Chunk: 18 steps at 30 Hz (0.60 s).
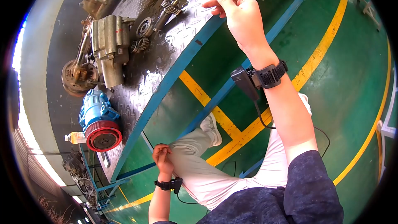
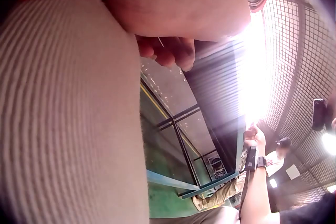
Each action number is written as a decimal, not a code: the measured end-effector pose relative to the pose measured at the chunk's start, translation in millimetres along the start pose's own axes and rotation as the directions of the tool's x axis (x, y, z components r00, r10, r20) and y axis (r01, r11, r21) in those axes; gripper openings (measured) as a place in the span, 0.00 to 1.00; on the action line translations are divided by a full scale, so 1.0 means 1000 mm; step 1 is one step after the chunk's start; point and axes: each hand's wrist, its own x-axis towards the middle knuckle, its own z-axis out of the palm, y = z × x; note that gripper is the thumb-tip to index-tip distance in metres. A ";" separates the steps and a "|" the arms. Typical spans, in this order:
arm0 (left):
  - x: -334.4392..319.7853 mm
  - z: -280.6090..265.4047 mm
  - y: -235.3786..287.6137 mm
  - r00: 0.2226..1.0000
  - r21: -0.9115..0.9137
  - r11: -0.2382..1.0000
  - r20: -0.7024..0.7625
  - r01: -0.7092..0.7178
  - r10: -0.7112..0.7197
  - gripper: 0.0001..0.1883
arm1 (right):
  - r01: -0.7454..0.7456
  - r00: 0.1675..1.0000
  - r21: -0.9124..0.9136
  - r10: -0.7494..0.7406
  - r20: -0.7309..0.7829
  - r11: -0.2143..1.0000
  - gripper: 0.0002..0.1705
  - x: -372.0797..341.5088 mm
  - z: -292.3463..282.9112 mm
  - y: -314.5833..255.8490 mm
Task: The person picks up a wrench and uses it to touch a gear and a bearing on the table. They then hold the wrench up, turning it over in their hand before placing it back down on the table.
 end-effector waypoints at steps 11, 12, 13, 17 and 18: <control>0.000 0.001 0.000 1.000 -0.005 1.000 -0.010 0.005 -0.005 0.08 | 0.008 1.000 0.005 -0.008 0.000 1.000 0.15 0.000 -0.001 0.000; 0.000 0.000 -0.001 1.000 -0.012 1.000 -0.006 0.005 -0.005 0.07 | 0.009 1.000 0.003 -0.009 0.001 1.000 0.15 0.000 -0.001 0.000; 0.000 -0.001 -0.001 1.000 -0.019 1.000 -0.003 0.005 -0.005 0.07 | 0.009 1.000 0.001 -0.009 0.003 1.000 0.15 0.000 -0.001 0.000; 0.000 0.001 -0.001 1.000 0.000 1.000 -0.019 0.008 -0.008 0.09 | 0.020 1.000 0.022 -0.020 0.004 1.000 0.15 0.000 0.000 -0.001; -0.001 0.001 -0.001 1.000 0.001 1.000 -0.019 0.009 -0.009 0.08 | 0.016 1.000 0.022 -0.016 0.001 1.000 0.15 0.000 -0.001 -0.001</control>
